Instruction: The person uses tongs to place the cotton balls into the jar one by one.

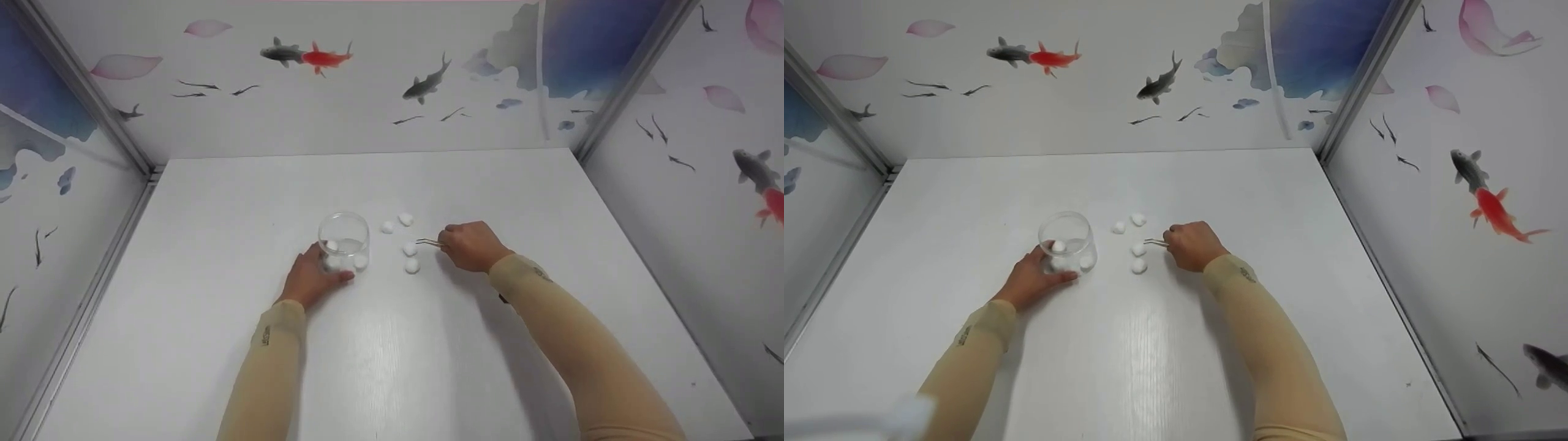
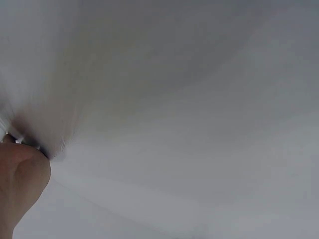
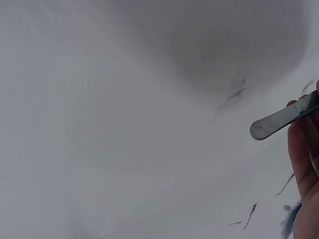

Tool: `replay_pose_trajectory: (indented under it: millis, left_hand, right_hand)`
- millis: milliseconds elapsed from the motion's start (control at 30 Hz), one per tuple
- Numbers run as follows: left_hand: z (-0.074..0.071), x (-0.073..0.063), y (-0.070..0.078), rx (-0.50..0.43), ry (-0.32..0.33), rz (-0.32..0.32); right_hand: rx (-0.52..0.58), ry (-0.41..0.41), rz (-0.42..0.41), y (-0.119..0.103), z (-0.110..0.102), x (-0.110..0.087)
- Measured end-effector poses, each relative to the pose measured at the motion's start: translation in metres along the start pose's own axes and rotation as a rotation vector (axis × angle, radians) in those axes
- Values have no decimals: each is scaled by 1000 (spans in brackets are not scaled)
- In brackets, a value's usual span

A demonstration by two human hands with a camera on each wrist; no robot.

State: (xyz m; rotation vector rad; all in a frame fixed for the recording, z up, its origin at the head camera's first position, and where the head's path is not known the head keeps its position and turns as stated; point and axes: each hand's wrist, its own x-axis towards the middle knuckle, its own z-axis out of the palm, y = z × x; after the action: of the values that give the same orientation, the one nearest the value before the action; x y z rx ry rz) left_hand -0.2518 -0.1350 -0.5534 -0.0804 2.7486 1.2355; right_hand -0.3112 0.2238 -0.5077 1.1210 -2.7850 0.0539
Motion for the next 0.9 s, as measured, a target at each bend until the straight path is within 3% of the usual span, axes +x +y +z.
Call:
replay_pose_trajectory:
  millis: [533, 900]
  left_hand:
    - [1, 2, -2, 12, -3, 9]
    - [0, 2, -1, 1, -6, -4]
  right_hand:
    - [-5, 12, -6, -1, 8, 2]
    - [2, -26, -34, -7, 9, 5]
